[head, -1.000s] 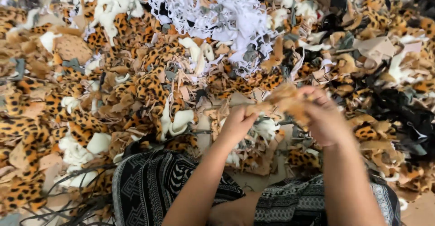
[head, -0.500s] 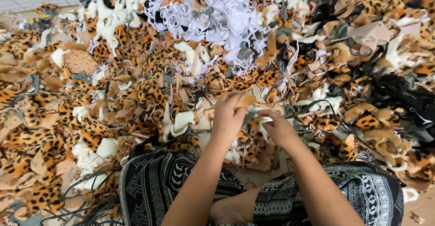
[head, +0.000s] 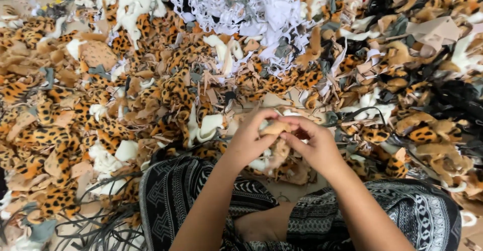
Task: Stuffing leopard-print fabric scraps into a cardboard box while sitting on the floor
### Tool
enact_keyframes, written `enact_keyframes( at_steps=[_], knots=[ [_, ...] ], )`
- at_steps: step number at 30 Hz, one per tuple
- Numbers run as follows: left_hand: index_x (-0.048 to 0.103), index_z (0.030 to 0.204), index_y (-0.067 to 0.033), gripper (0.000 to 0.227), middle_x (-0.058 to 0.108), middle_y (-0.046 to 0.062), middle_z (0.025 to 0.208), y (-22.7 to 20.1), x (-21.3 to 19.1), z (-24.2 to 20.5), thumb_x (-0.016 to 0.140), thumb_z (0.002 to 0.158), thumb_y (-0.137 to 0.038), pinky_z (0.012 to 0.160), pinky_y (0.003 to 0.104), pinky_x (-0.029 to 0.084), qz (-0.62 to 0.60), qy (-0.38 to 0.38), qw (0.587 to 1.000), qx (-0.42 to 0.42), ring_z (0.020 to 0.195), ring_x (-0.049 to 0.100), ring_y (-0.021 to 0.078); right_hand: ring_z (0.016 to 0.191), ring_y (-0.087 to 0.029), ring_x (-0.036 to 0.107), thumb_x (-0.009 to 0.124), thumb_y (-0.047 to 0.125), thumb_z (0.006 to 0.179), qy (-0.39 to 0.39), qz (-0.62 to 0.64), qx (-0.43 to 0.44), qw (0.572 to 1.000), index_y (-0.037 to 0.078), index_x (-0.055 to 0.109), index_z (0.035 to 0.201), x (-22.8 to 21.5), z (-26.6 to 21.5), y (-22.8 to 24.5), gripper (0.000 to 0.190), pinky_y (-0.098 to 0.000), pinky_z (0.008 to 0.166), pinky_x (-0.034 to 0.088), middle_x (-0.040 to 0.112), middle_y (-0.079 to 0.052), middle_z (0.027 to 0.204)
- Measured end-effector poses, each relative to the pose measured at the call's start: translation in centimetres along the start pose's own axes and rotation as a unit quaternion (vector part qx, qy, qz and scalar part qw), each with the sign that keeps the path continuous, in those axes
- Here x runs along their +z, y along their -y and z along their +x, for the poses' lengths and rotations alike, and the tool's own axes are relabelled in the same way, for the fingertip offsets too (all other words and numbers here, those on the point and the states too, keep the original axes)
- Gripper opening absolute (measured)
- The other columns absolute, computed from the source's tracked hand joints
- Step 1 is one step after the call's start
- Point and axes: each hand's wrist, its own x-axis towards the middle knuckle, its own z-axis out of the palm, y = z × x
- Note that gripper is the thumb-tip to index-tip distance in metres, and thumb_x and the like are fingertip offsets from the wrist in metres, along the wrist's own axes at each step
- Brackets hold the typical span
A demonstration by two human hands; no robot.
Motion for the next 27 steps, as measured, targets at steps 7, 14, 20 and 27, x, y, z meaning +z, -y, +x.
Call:
enact_keyframes(
  at_steps=[7,14,20,27],
  knots=[
    [0.015,0.159,-0.0118,0.091,0.026,0.045,0.151,-1.0,1.1,-4.1,0.073,0.092,-0.033,0.11,0.06,0.04,-0.266,0.066,0.93,-0.247,0.135,0.044,0.0566,0.084,-0.031,0.076,0.091,0.023,0.076,-0.003,-0.058,0.061,0.996,0.016,0.08,0.109,4.1,3.5,-3.8,0.035,-0.0422,0.071,0.06,0.078,-0.013,0.097],
    [0.042,0.145,-0.0119,0.054,0.052,0.019,0.138,6.4,3.4,-5.7,0.065,0.099,-0.028,0.094,0.04,0.058,-0.055,-0.028,0.922,-0.382,0.12,0.063,0.0317,0.118,-0.028,0.068,0.071,0.033,0.088,0.14,-0.267,0.17,0.938,0.023,0.064,0.137,9.3,9.7,-13.2,0.051,-0.0451,0.101,0.054,0.075,-0.006,0.12],
    [0.054,0.131,-0.0113,0.033,0.057,0.012,0.124,5.7,2.8,-5.1,0.055,0.102,-0.026,0.086,0.042,0.06,0.033,-0.042,0.934,-0.354,0.107,0.067,0.031,0.116,-0.027,0.069,0.064,0.027,0.093,0.138,-0.318,0.207,0.915,0.033,0.067,0.133,5.0,8.6,-8.6,0.04,-0.0435,0.098,0.055,0.076,0.001,0.118],
    [0.056,0.119,-0.0152,0.03,0.058,0.011,0.118,10.2,4.2,-4.9,0.065,0.091,-0.024,0.087,0.045,0.059,0.073,-0.089,0.932,-0.343,0.106,0.068,0.0348,0.127,-0.031,0.064,0.071,0.054,0.084,0.223,-0.39,0.291,0.844,0.022,0.064,0.129,3.9,4.1,-7.8,0.055,-0.0494,0.106,0.05,0.074,-0.008,0.126]
  ],
)
